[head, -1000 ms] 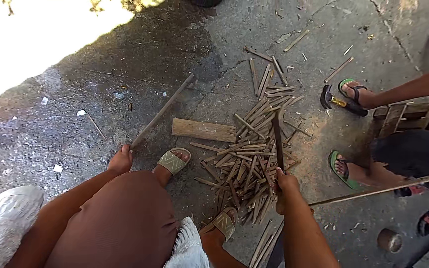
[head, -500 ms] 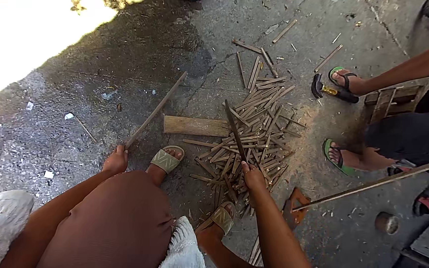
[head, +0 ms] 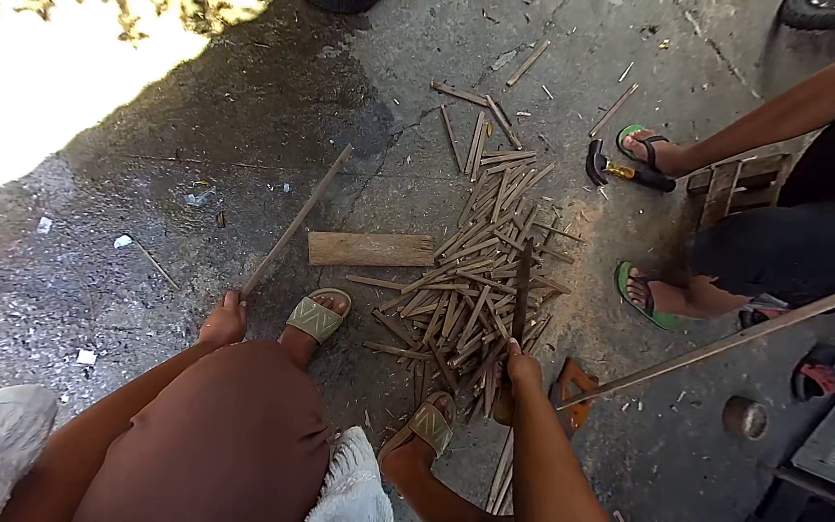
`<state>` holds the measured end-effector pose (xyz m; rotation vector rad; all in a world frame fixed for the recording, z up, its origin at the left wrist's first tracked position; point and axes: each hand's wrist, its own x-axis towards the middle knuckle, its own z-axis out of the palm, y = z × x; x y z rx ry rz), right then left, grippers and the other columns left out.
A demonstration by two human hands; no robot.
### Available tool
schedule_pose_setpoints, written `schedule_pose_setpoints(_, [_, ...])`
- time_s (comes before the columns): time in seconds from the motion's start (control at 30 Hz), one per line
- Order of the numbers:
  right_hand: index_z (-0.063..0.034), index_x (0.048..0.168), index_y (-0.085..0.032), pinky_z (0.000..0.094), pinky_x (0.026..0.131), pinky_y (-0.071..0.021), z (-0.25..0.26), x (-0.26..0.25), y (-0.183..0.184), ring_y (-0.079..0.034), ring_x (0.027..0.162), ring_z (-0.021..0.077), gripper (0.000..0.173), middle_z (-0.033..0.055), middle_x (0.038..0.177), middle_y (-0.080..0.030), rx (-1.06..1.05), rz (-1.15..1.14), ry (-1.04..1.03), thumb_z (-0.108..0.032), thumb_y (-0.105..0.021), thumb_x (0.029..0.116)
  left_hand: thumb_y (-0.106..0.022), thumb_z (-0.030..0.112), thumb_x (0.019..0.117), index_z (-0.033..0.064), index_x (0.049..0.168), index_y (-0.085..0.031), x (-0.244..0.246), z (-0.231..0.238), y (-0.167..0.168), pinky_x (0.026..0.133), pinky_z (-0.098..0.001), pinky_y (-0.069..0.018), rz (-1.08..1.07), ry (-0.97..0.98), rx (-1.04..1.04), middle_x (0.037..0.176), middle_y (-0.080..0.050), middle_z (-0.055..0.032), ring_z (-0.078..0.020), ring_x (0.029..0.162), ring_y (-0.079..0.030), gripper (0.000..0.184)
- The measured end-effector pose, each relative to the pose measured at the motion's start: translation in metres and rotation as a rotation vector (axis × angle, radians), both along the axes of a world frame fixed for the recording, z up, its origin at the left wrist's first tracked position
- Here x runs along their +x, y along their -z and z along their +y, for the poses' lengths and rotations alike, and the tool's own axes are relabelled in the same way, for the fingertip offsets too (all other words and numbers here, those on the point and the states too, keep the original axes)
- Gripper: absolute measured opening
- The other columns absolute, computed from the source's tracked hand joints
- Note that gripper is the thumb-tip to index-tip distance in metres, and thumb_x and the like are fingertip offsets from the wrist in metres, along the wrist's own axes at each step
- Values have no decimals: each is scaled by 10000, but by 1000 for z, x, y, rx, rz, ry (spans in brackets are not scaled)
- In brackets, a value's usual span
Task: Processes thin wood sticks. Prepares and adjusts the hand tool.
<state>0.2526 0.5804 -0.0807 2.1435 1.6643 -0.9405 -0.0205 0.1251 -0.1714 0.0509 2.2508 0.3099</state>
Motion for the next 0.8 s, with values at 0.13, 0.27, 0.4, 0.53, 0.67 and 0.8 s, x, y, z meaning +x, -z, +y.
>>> schedule_pose_setpoints(0.13, [20, 1203, -605, 411, 625, -558, -15, 2, -6, -631, 639, 227, 595, 157, 894, -625, 93, 13, -64, -462, -262, 1140, -318, 223, 1141, 6, 1500, -384, 2, -3, 3, 976, -653, -493, -6, 13, 26, 1427, -523, -336, -515, 1201, -623, 425])
schedule_pose_setpoints(0.27, [11, 1274, -613, 483, 737, -572, -41, -32, -8, -683, 774, 305, 574, 226, 1044, -663, 57, 20, -322, -420, -256, 1146, -309, 245, 1143, 28, 1510, -380, 1, -5, 6, 963, -661, -498, -7, 12, 3, 1411, -541, -328, -514, 1191, -630, 432])
schedule_pose_setpoints(0.4, [7, 1240, -597, 361, 593, -563, -55, -77, 3, -620, 597, 202, 552, 142, 883, -622, -124, 151, -258, -424, -265, 1147, -305, 242, 1143, 25, 1514, -375, 0, -2, 4, 968, -660, -496, 2, 11, -9, 1400, -550, -331, -516, 1201, -624, 435])
schedule_pose_setpoints(0.53, [3, 1183, -575, 343, 519, -531, -56, -87, 23, -571, 533, 190, 549, 116, 801, -575, -187, 254, 14, -458, -280, 1141, -309, 240, 1144, 24, 1517, -371, 0, 3, -1, 990, -653, -487, -7, 13, -6, 1408, -540, -334, -515, 1225, -609, 436])
schedule_pose_setpoints(0.67, [8, 1160, -578, 340, 507, -523, -46, -64, 27, -559, 522, 181, 548, 107, 789, -564, -128, 250, 70, -452, -282, 1142, -316, 257, 1145, 31, 1531, -360, 0, 7, -4, 988, -668, -478, -49, 35, -6, 1395, -541, -353, -531, 1217, -607, 450])
schedule_pose_setpoints(0.8, [4, 1245, -572, 368, 552, -547, -35, -44, 18, -600, 575, 201, 560, 142, 893, -593, -10, 157, -4, -447, -258, 1144, -313, 269, 1144, 51, 1550, -345, 3, 10, -4, 988, -674, -477, -70, 49, -14, 1399, -547, -341, -529, 1211, -612, 462])
